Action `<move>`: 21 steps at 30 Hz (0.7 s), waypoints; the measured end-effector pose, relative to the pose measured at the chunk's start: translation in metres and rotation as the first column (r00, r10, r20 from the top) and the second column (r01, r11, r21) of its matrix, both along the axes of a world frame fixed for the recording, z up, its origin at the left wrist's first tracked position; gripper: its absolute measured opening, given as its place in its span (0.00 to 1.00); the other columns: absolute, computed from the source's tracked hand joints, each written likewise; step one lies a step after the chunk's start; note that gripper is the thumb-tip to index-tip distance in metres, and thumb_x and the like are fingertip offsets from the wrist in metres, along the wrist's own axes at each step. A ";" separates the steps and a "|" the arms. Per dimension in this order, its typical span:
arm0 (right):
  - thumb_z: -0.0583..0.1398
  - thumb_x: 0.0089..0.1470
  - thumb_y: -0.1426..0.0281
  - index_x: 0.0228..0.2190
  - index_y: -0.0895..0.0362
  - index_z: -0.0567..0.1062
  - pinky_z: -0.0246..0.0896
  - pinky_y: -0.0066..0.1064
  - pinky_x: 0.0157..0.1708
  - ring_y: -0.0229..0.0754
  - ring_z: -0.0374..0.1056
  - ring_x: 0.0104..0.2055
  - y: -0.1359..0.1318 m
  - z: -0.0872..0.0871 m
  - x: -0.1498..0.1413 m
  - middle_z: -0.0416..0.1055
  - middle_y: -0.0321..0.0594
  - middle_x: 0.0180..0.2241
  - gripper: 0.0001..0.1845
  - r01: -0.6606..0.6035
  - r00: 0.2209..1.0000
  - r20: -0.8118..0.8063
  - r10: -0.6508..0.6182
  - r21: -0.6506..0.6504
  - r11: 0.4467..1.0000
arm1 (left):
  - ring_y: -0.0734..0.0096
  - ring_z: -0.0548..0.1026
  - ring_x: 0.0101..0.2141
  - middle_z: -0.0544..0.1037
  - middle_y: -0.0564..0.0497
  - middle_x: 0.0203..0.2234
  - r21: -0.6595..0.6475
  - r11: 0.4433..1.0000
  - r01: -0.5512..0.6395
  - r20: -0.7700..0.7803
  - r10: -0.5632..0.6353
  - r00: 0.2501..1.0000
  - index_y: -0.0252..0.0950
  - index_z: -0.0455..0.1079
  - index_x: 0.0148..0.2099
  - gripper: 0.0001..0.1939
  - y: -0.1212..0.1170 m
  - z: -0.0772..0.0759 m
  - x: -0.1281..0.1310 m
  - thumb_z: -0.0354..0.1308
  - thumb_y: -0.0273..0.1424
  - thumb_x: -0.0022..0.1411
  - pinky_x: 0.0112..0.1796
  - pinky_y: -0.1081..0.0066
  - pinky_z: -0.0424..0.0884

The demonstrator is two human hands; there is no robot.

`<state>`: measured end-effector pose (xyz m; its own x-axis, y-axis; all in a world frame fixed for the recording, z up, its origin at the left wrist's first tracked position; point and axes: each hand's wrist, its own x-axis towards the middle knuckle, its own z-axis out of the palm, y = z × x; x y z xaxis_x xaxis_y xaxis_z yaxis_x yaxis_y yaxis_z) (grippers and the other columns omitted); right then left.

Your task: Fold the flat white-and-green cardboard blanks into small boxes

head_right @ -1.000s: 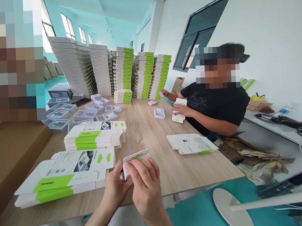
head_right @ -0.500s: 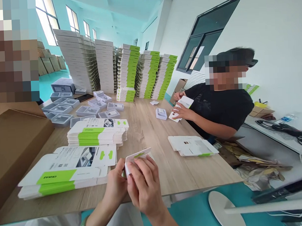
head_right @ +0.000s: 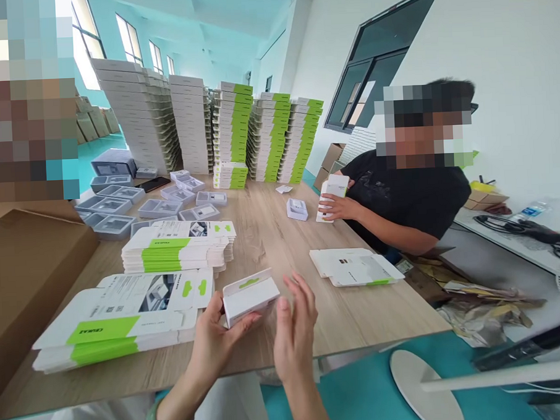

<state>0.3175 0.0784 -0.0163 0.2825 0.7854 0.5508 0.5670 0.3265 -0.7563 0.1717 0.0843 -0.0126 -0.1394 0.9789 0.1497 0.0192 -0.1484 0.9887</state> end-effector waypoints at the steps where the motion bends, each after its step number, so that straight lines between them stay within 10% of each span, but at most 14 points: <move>1: 0.48 0.73 0.53 0.63 0.50 0.71 0.66 0.52 0.60 0.59 0.64 0.67 -0.003 -0.001 -0.002 0.65 0.52 0.67 0.26 -0.053 0.989 -0.145 0.040 -0.088 0.995 | 0.62 0.80 0.31 0.85 0.48 0.31 0.016 1.000 0.011 0.021 -0.011 1.000 0.38 0.74 0.42 0.22 -0.002 0.003 0.000 0.72 0.48 0.54 0.33 0.69 0.74; 6: 0.53 0.72 0.53 0.71 0.49 0.56 0.73 0.42 0.56 0.55 0.68 0.66 -0.021 -0.002 -0.011 0.62 0.52 0.70 0.32 -0.302 0.903 -0.349 0.252 -0.097 0.948 | 0.56 0.83 0.51 0.85 0.41 0.52 0.108 0.981 0.161 0.179 -0.179 0.967 0.38 0.73 0.56 0.24 -0.014 0.032 -0.006 0.70 0.44 0.63 0.50 0.64 0.78; 14: 0.58 0.70 0.53 0.60 0.46 0.71 0.74 0.32 0.42 0.45 0.76 0.45 -0.029 0.030 -0.001 0.76 0.44 0.52 0.22 -0.406 0.905 -0.152 0.398 -0.021 0.914 | 0.59 0.84 0.44 0.87 0.46 0.43 0.005 0.959 0.282 0.122 -0.280 0.952 0.39 0.76 0.51 0.19 -0.028 0.037 -0.037 0.73 0.41 0.61 0.44 0.68 0.79; 21: 0.61 0.65 0.46 0.46 0.49 0.74 0.64 0.29 0.27 0.40 0.69 0.27 -0.039 0.051 -0.018 0.75 0.34 0.29 0.21 -0.461 0.836 -0.410 0.364 -0.163 0.872 | 0.64 0.81 0.35 0.85 0.49 0.31 -0.117 0.983 0.140 0.319 -0.096 0.943 0.36 0.77 0.39 0.22 -0.039 0.046 -0.029 0.77 0.46 0.53 0.35 0.71 0.76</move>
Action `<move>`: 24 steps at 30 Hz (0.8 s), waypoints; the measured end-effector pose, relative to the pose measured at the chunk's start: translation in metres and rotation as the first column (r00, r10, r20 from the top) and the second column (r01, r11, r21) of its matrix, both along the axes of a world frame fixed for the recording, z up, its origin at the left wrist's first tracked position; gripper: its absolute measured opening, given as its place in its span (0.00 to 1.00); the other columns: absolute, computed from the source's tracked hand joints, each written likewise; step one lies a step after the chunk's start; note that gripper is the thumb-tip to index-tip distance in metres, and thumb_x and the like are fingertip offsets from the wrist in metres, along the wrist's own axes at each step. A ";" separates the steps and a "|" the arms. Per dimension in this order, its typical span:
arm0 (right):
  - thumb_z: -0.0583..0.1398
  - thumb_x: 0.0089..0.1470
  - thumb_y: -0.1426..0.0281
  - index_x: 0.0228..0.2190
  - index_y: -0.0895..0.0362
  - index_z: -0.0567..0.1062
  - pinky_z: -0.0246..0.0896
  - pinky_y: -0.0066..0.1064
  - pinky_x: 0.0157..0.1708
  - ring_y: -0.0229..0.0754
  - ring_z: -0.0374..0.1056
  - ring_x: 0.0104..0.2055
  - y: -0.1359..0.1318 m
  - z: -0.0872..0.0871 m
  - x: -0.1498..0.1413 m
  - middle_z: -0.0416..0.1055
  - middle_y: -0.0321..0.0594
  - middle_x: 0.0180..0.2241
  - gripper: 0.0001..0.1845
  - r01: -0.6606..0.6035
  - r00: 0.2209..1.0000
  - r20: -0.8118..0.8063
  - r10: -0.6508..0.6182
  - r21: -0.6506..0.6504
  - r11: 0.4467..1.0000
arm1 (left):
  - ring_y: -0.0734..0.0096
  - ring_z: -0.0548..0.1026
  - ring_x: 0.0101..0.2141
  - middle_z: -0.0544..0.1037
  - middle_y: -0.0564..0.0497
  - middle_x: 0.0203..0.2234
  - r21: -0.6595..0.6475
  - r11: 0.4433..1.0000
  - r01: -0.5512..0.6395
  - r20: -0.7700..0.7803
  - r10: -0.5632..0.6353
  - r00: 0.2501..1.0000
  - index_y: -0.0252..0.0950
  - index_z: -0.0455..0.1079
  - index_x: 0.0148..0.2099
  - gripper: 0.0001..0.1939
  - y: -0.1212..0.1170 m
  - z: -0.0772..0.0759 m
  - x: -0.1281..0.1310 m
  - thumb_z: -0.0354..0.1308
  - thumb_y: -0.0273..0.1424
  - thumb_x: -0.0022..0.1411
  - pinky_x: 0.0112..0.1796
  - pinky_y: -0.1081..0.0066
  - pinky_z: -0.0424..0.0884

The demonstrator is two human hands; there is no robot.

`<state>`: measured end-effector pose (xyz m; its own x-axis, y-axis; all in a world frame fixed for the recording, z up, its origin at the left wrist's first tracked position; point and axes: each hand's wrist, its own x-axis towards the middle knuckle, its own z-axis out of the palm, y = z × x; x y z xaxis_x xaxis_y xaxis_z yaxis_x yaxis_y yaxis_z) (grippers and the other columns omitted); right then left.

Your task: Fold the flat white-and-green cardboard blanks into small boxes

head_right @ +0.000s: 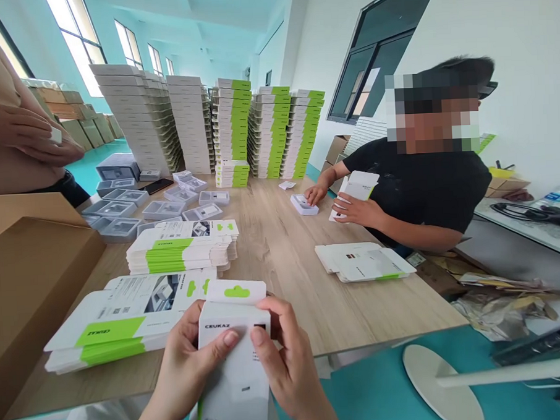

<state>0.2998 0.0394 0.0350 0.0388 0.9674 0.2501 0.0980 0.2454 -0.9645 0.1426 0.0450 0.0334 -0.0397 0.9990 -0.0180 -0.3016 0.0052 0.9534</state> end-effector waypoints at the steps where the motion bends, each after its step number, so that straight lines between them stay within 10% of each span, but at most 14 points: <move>1: 0.61 0.65 0.46 0.49 0.48 0.73 0.67 0.30 0.28 0.42 0.71 0.29 -0.003 0.001 -0.004 0.77 0.36 0.31 0.22 0.006 0.997 -0.074 -0.009 -0.046 0.999 | 0.63 0.81 0.35 0.85 0.49 0.32 -0.008 1.000 -0.010 0.027 0.010 1.000 0.36 0.76 0.39 0.23 -0.001 0.002 0.002 0.77 0.47 0.52 0.35 0.71 0.76; 5: 0.60 0.66 0.47 0.64 0.46 0.64 0.77 0.38 0.42 0.51 0.80 0.47 -0.015 -0.004 -0.015 0.81 0.47 0.51 0.32 -0.010 0.975 -0.219 -0.030 -0.182 0.983 | 0.62 0.84 0.43 0.87 0.49 0.44 0.007 0.998 -0.068 0.094 0.067 0.993 0.43 0.68 0.63 0.34 0.001 0.002 0.000 0.73 0.47 0.59 0.41 0.70 0.79; 10: 0.60 0.65 0.46 0.64 0.49 0.70 0.71 0.42 0.60 0.56 0.71 0.64 -0.025 -0.038 -0.014 0.73 0.48 0.64 0.34 -0.008 0.998 0.063 0.016 -0.122 0.992 | 0.59 0.84 0.49 0.84 0.44 0.54 0.095 0.990 -0.108 0.010 0.107 0.994 0.46 0.54 0.75 0.40 0.006 -0.010 -0.003 0.66 0.45 0.68 0.46 0.67 0.81; 16: 0.59 0.63 0.44 0.49 0.53 0.81 0.80 0.38 0.39 0.57 0.82 0.45 0.017 -0.052 0.031 0.85 0.49 0.47 0.29 0.223 0.959 0.218 -0.183 -0.175 0.959 | 0.53 0.81 0.54 0.74 0.37 0.63 0.211 0.973 -0.095 -0.268 0.151 0.952 0.46 0.52 0.76 0.37 0.004 -0.015 -0.005 0.61 0.42 0.72 0.52 0.56 0.79; 20: 0.61 0.59 0.42 0.45 0.57 0.84 0.79 0.42 0.32 0.62 0.82 0.43 0.080 -0.048 0.065 0.85 0.54 0.41 0.33 0.326 0.944 0.160 -0.289 -0.311 0.893 | 0.39 0.60 0.72 0.69 0.41 0.70 0.378 0.925 0.033 -0.797 0.307 0.520 0.48 0.66 0.70 0.31 0.004 -0.028 -0.057 0.64 0.37 0.68 0.65 0.35 0.62; 24: 0.61 0.55 0.41 0.58 0.55 0.77 0.68 0.53 0.61 0.64 0.67 0.67 0.112 -0.055 0.077 0.74 0.54 0.62 0.40 0.458 0.886 0.185 -0.424 -0.219 0.862 | 0.34 0.61 0.70 0.70 0.39 0.68 0.245 0.969 0.041 -0.960 0.237 0.146 0.41 0.69 0.70 0.29 0.005 -0.048 -0.127 0.61 0.38 0.69 0.63 0.32 0.63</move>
